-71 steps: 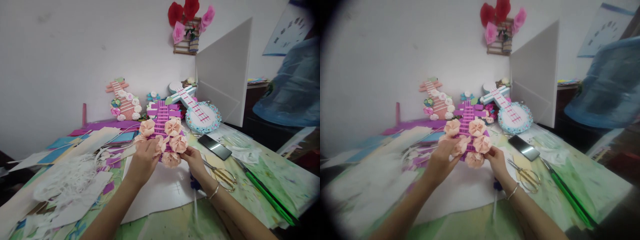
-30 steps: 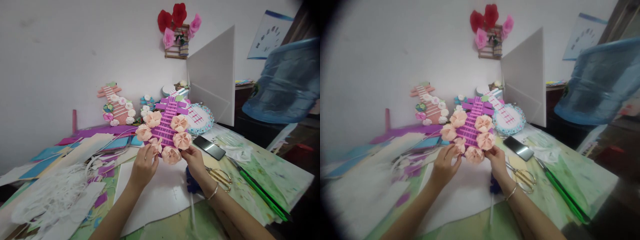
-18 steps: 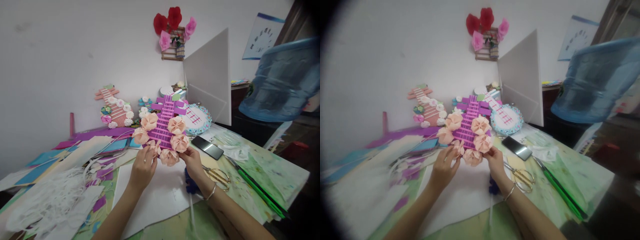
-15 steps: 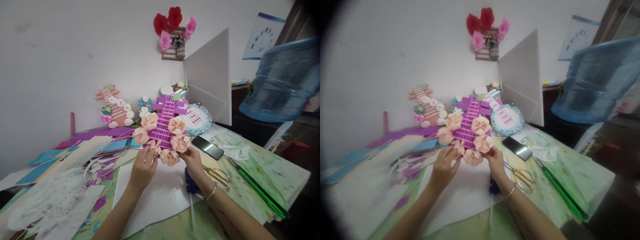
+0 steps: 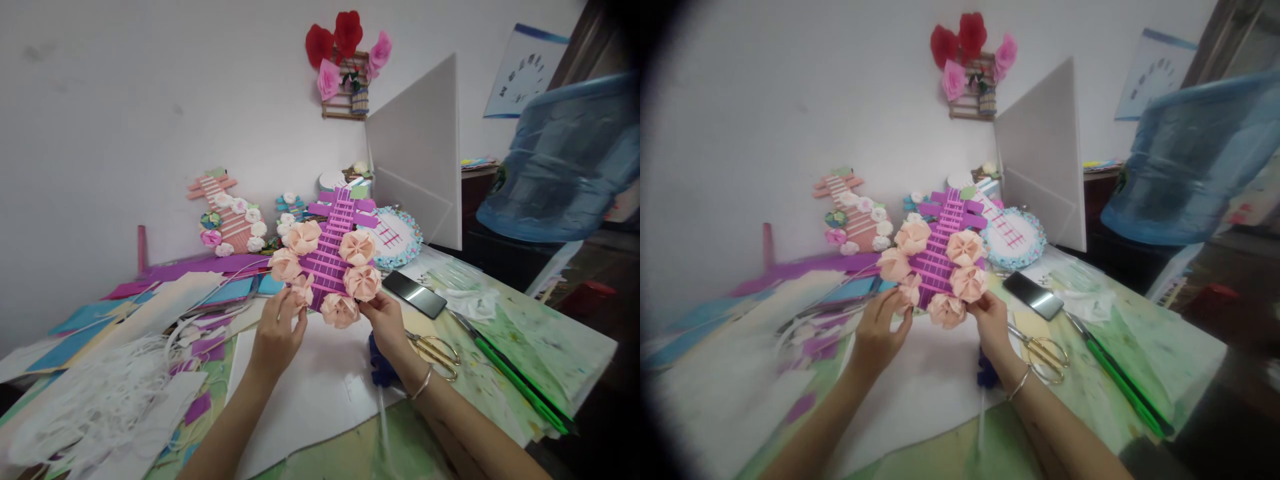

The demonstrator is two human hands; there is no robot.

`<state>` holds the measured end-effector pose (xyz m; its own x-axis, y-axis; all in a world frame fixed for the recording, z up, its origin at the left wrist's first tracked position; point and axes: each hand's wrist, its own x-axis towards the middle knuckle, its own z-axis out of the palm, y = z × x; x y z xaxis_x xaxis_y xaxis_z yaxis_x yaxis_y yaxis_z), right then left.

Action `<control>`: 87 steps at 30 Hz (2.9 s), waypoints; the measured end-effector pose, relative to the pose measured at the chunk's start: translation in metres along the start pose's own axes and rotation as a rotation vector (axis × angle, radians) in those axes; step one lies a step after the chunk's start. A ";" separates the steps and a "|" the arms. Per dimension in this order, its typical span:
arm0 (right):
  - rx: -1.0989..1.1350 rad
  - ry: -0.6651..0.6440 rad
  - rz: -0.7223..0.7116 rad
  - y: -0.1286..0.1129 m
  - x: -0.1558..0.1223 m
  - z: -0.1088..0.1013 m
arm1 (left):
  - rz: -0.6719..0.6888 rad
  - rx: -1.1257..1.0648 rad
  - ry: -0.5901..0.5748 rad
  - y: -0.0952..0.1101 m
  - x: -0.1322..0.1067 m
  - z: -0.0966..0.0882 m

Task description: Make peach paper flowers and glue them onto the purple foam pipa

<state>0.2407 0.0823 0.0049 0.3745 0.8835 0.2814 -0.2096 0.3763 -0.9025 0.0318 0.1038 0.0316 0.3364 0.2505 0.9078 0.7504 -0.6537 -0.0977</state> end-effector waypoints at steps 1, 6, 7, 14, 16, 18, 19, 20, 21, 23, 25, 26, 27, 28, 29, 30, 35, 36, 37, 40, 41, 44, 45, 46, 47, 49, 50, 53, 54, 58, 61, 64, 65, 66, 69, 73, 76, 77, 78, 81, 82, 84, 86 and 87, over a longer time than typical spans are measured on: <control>-0.004 0.018 -0.007 0.001 0.001 -0.001 | -0.009 0.010 0.003 -0.005 -0.001 0.001; -0.029 0.066 -0.012 0.003 0.005 -0.006 | -0.202 -0.076 -0.043 -0.034 -0.012 0.008; -0.034 0.067 -0.010 0.004 0.005 -0.006 | -0.276 -0.141 -0.075 -0.039 -0.015 0.009; -0.033 0.062 0.004 0.007 0.004 -0.006 | -0.506 -0.348 -0.166 -0.050 -0.024 0.017; -0.029 0.040 0.006 0.007 0.003 -0.005 | -0.574 -0.469 -0.215 -0.045 -0.021 0.017; -0.029 0.010 0.009 0.006 0.002 -0.004 | -0.616 -0.617 -0.277 -0.040 -0.017 0.014; -0.032 -0.005 0.010 0.005 0.002 -0.003 | -0.644 -0.722 -0.308 -0.037 -0.015 0.012; -0.034 -0.020 0.011 0.005 0.001 -0.003 | -0.698 -0.879 -0.347 -0.035 -0.013 0.010; -0.037 -0.036 0.014 0.005 0.001 -0.002 | -0.801 -1.089 -0.381 -0.034 -0.012 0.008; -0.043 -0.070 0.020 0.003 0.000 0.000 | -1.013 -1.404 -0.405 -0.032 -0.010 0.005; -0.049 -0.099 0.025 0.002 -0.001 0.001 | -1.145 -1.501 -0.389 -0.032 -0.010 0.003; -0.051 -0.109 0.026 0.001 -0.002 0.002 | -1.168 -1.495 -0.380 -0.032 -0.010 0.002; -0.053 -0.114 0.025 -0.001 -0.003 0.002 | -1.177 -1.485 -0.373 -0.032 -0.010 0.002; -0.055 -0.118 0.023 -0.002 -0.003 0.003 | -1.183 -1.478 -0.371 -0.032 -0.010 0.002; -0.056 -0.120 0.020 -0.003 -0.004 0.004 | -1.193 -1.473 -0.364 -0.033 -0.009 0.003; -0.056 -0.123 0.018 -0.004 -0.004 0.004 | -1.203 -1.467 -0.351 -0.033 -0.009 0.003; -0.032 -0.155 0.008 -0.010 -0.006 0.007 | -1.253 -1.440 -0.294 -0.035 -0.011 0.005; -0.027 -0.148 0.001 -0.011 -0.006 0.007 | -1.262 -1.436 -0.280 -0.035 -0.012 0.006; -0.020 -0.131 -0.005 -0.011 -0.006 0.007 | -1.270 -1.430 -0.262 -0.036 -0.012 0.006; -0.080 -0.014 -0.100 -0.015 -0.008 0.005 | -1.291 -1.408 -0.204 -0.036 -0.012 0.007; -0.142 0.033 -0.171 -0.016 -0.009 0.004 | -1.296 -1.399 -0.187 -0.035 -0.011 0.007; -0.410 0.123 -0.476 -0.022 -0.016 0.004 | -1.304 -1.367 -0.148 -0.031 -0.006 0.004; -0.495 0.117 -0.574 -0.023 -0.018 0.005 | -1.304 -1.353 -0.138 -0.029 -0.004 0.003; -0.574 0.094 -0.661 -0.025 -0.021 0.006 | -1.301 -1.338 -0.130 -0.027 -0.001 0.002; -0.644 0.063 -0.734 -0.026 -0.022 0.007 | -1.297 -1.322 -0.123 -0.024 0.002 0.000; -0.753 0.001 -0.837 -0.026 -0.025 0.009 | -1.287 -1.293 -0.107 -0.018 0.007 -0.004; -0.787 -0.020 -0.871 -0.026 -0.025 0.009 | -1.281 -1.278 -0.100 -0.014 0.010 -0.006; -0.839 -0.056 -0.923 -0.023 -0.025 0.010 | -1.237 -1.186 -0.091 -0.002 0.017 -0.013; -0.845 -0.068 -0.920 -0.022 -0.025 0.010 | -1.208 -1.139 -0.104 0.002 0.019 -0.016; -0.843 -0.095 -0.874 -0.020 -0.025 0.010 | -1.114 -1.014 -0.112 0.018 0.023 -0.027; -0.826 -0.071 -0.853 -0.018 -0.026 0.010 | -1.020 -0.869 -0.174 0.029 0.024 -0.035; -0.822 -0.019 -0.831 -0.016 -0.026 0.009 | -0.871 -0.661 -0.208 0.037 0.026 -0.044; -0.823 -0.007 -0.825 -0.016 -0.026 0.009 | -0.809 -0.574 -0.205 0.039 0.027 -0.047; -0.822 -0.001 -0.818 -0.015 -0.026 0.009 | -0.746 -0.498 -0.203 0.041 0.028 -0.050; -0.807 -0.004 -0.797 -0.017 -0.027 0.008 | -0.613 -0.374 -0.178 0.047 0.028 -0.055; -0.800 0.005 -0.818 -0.019 -0.028 0.009 | -0.566 -0.382 -0.165 0.051 0.027 -0.057; -0.804 0.002 -0.831 -0.019 -0.028 0.010 | -0.581 -0.420 -0.179 0.052 0.026 -0.058; -0.803 -0.001 -0.836 -0.018 -0.028 0.010 | -0.586 -0.431 -0.183 0.052 0.027 -0.058; -0.803 -0.005 -0.843 -0.018 -0.028 0.010 | -0.589 -0.440 -0.189 0.052 0.027 -0.057; -0.813 -0.008 -0.861 -0.017 -0.028 0.009 | -0.605 -0.475 -0.209 0.052 0.027 -0.056; -0.819 -0.006 -0.863 -0.016 -0.028 0.009 | -0.616 -0.494 -0.215 0.052 0.027 -0.056; -0.830 0.000 -0.864 -0.016 -0.028 0.008 | -0.641 -0.536 -0.227 0.051 0.026 -0.055; -0.838 0.000 -0.867 -0.016 -0.028 0.008 | -0.660 -0.556 -0.233 0.052 0.025 -0.054; -0.837 -0.004 -0.865 -0.016 -0.029 0.008 | -0.668 -0.557 -0.235 0.052 0.025 -0.055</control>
<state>0.2259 0.0533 0.0140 0.0985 0.4296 0.8976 0.7612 0.5485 -0.3460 0.0482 0.0371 0.0717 0.0826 0.8017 0.5919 0.4676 -0.5557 0.6874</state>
